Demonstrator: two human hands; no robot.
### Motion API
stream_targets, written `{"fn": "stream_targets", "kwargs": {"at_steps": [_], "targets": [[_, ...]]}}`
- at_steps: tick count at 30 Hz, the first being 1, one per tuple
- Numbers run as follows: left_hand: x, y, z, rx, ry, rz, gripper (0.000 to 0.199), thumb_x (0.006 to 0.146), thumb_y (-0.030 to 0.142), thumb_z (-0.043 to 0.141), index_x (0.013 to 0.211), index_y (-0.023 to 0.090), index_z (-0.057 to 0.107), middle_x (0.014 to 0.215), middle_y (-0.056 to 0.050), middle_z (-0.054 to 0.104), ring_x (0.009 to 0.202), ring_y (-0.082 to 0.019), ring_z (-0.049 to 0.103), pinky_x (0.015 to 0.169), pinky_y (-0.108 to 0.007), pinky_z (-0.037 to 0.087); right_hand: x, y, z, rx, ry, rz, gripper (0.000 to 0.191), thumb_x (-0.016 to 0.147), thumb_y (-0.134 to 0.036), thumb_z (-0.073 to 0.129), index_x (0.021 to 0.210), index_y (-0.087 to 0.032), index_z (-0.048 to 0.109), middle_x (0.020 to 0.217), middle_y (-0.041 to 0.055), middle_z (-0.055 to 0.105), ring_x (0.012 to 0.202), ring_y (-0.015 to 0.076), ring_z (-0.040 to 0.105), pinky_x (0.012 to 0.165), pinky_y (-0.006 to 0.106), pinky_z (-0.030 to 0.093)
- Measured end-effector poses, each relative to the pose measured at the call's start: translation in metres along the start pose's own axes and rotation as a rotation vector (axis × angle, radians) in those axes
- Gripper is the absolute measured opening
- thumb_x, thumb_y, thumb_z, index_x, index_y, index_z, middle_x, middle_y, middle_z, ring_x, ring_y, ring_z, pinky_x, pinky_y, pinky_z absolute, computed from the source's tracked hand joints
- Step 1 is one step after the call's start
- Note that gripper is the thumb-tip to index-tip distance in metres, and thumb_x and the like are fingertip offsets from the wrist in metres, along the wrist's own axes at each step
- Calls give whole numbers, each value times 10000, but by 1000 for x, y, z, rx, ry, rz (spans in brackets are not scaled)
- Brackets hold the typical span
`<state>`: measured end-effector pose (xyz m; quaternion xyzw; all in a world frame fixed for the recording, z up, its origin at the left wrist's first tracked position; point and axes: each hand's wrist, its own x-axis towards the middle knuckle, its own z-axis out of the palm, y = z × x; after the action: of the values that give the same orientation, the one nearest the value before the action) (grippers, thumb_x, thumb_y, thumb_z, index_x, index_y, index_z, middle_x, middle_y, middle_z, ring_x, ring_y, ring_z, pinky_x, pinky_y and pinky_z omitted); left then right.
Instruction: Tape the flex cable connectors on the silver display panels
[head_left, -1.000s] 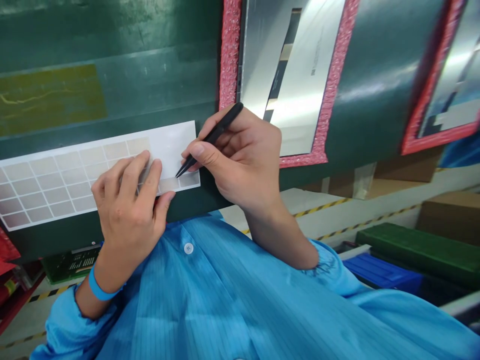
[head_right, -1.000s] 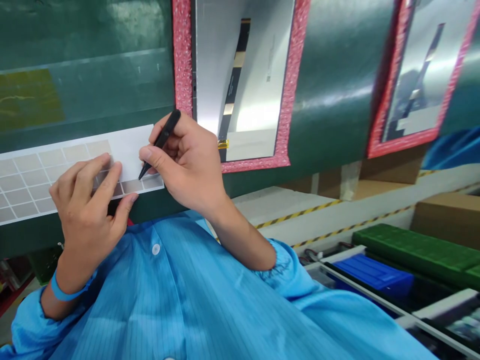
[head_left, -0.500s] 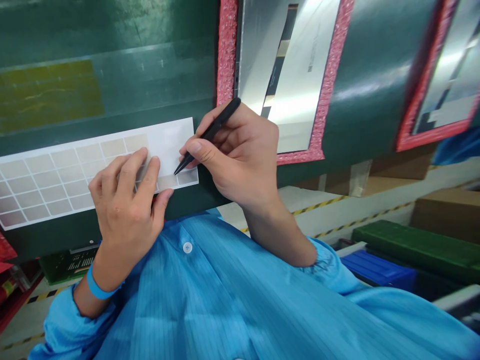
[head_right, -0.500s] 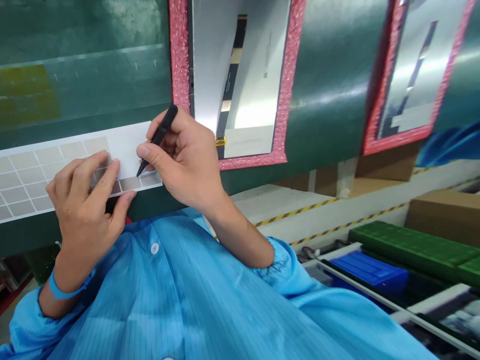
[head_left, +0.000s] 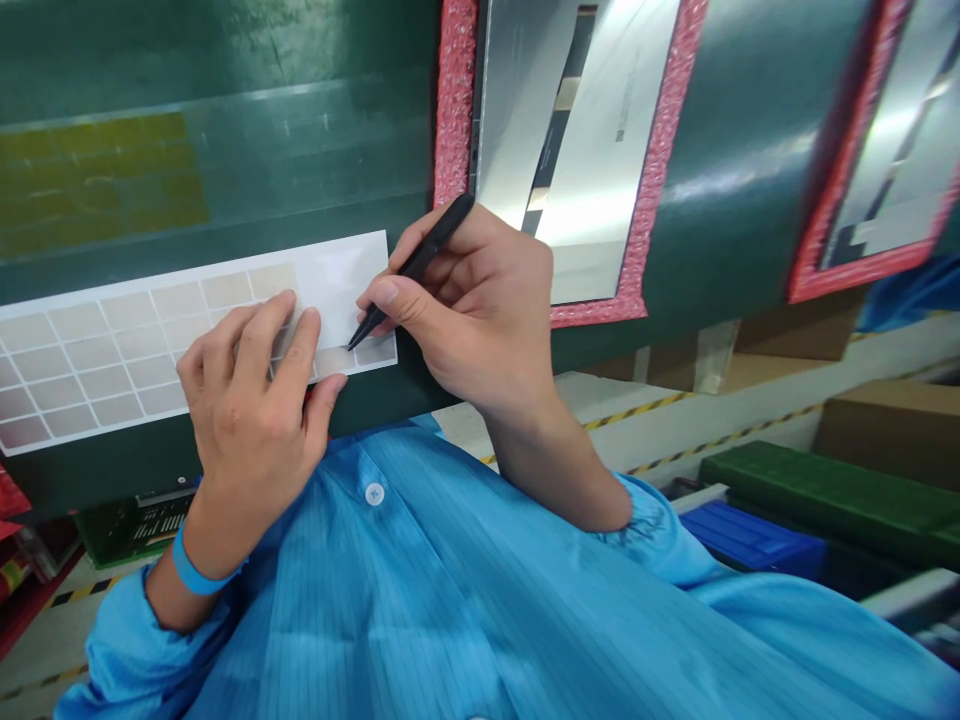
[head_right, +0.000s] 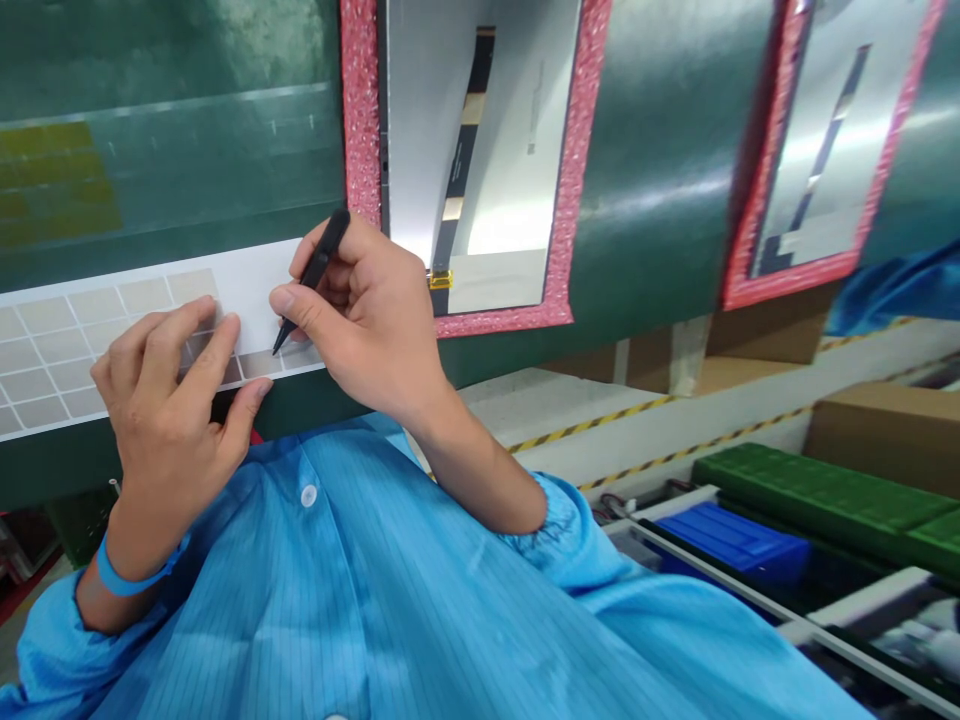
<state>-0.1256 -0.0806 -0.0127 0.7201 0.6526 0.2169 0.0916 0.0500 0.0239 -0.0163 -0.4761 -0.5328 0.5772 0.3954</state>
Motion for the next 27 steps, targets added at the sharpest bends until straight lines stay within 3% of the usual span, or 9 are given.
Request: {"fn": "stream_targets", "kwargs": {"at_steps": [6,11,16,19,22,25,27], "targets": [[0,-1,-2,-10,-22,-6,478,1055,426,688,1474,197,667,1524,-176,672,1400,-382,581,1135,-525,385,0,2,0,-54,-57,-63,427,827,-551,964,906,-278,645,756,-38,692,626,172,675,544,319,633],[2,-1,-5,13,-44,-3,490,1039,436,724,1462,196,662,1529,-178,661,1402,-379,575,1142,-521,394,-8,-2,3,39,-85,-114,352,900,-505,912,945,-284,642,789,-40,712,666,184,711,581,333,653],[4,-5,-7,10,-57,2,475,1024,388,749,1450,197,664,1527,-180,653,1388,-393,577,1138,-546,421,-13,-10,-1,156,10,-193,298,938,-429,891,949,-275,636,802,-49,723,636,149,723,566,279,644],[5,-8,-11,-5,-59,-2,501,1002,364,779,1463,208,662,1535,-194,645,1402,-428,569,1147,-590,426,-3,-12,-30,131,136,-210,365,921,-533,889,984,-295,620,823,-46,739,643,170,742,536,292,639],[10,-5,-18,9,-78,-2,544,970,342,818,1476,222,659,1552,-209,630,1418,-472,564,1136,-630,428,14,-12,-77,96,245,-245,398,891,-553,915,964,-302,615,779,-40,741,626,177,742,503,280,619],[23,13,-21,19,-34,4,458,960,299,828,1390,196,709,1436,-223,699,1326,-479,632,1076,-634,443,27,-12,-120,56,285,-208,362,884,-495,941,928,-291,646,770,-16,761,608,165,734,492,262,605],[37,33,-15,-24,21,23,334,971,254,807,1291,177,751,1283,-203,757,1203,-431,691,1012,-591,461,33,-11,-135,41,282,-151,344,879,-481,948,912,-283,669,761,-8,765,597,160,726,482,257,595]]}}
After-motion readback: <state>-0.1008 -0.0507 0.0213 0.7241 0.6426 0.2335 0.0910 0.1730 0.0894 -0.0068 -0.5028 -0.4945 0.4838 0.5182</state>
